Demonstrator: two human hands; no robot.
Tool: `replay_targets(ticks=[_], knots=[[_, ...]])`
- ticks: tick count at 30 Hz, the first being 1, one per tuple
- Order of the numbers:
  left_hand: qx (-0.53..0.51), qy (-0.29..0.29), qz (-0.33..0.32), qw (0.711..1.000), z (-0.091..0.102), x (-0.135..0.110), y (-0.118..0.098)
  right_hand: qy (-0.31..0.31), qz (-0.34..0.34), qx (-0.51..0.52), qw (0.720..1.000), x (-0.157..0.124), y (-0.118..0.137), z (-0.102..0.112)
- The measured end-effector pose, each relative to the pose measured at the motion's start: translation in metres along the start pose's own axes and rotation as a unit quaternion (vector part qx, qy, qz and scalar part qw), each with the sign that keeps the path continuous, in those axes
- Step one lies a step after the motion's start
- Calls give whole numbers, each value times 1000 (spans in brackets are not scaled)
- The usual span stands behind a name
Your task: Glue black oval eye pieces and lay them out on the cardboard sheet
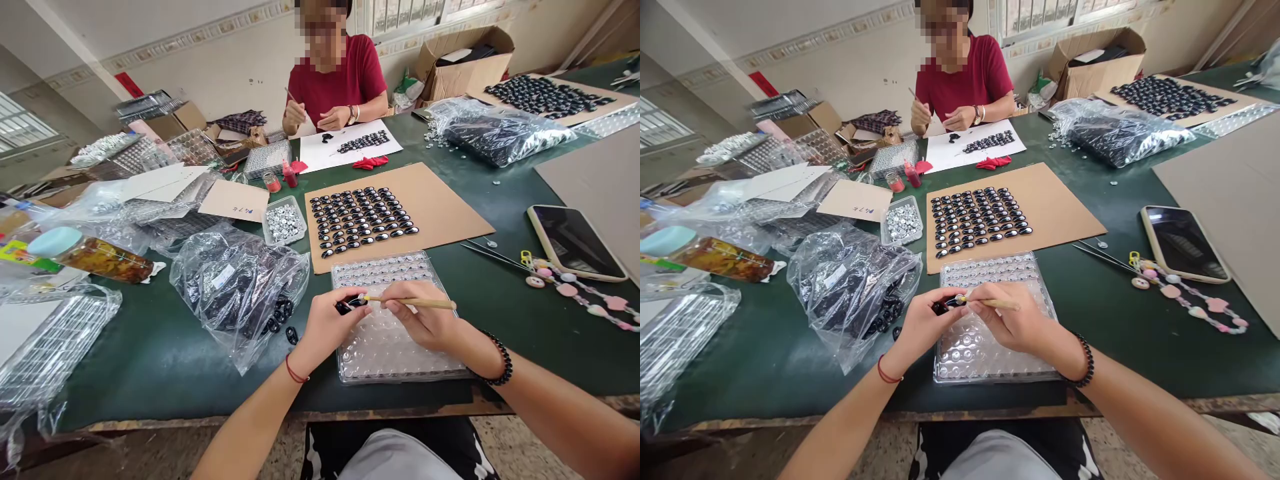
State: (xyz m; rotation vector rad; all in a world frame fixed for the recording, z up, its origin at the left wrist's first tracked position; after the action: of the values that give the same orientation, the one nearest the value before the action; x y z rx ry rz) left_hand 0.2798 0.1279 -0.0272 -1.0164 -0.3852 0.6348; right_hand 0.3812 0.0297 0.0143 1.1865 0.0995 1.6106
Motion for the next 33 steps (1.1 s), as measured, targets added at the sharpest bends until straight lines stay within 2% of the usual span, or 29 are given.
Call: replay_targets(ticks=[13, 19, 21, 22, 23, 24, 26, 27, 28, 29, 33], knots=[[4, -1, -7, 1000, 1, 0, -2, 4, 33, -77, 996, -1, 4, -4], [-14, -2, -8, 1000, -1, 1, 1, 41, 12, -78, 996, -4, 0, -12], [-24, 3, -8, 1000, -2, 1, 0, 51, -16, -33, 998, -4, -5, -14], [-27, 10, -6, 1000, -3, 1, 0, 53, -54, 13, 997, -3, -12, -14], [-28, 17, -2, 999, -4, 1, 0, 54, -111, 78, 989, -2, -22, -14], [-26, 26, 1, 999, -5, 0, -1, 53, -178, 155, 970, -3, -33, -16], [-19, 42, 3, 999, -6, -2, -3, 47, -294, 304, 905, -6, -51, -21], [-15, 47, -1, 999, -6, -3, -5, 46, -327, 351, 876, -6, -55, -23], [-14, 48, -7, 999, -6, -3, -7, 45, -340, 370, 863, -6, -57, -24], [-15, 44, -12, 999, -5, -4, -8, 46, -340, 358, 868, -5, -57, -23], [-18, 6, -15, 1000, 0, -3, -10, 77, -294, 180, 936, 0, -45, -20]])
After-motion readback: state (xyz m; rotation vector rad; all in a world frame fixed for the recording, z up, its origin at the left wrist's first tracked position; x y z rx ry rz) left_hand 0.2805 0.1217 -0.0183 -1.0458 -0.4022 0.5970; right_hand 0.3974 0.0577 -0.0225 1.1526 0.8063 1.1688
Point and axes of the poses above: each hand's wrist, its own x-axis towards the middle knuckle, its own z-axis out of the back of the hand, y = z × x, the point moved 7 cm from there along x, towards the middle knuckle
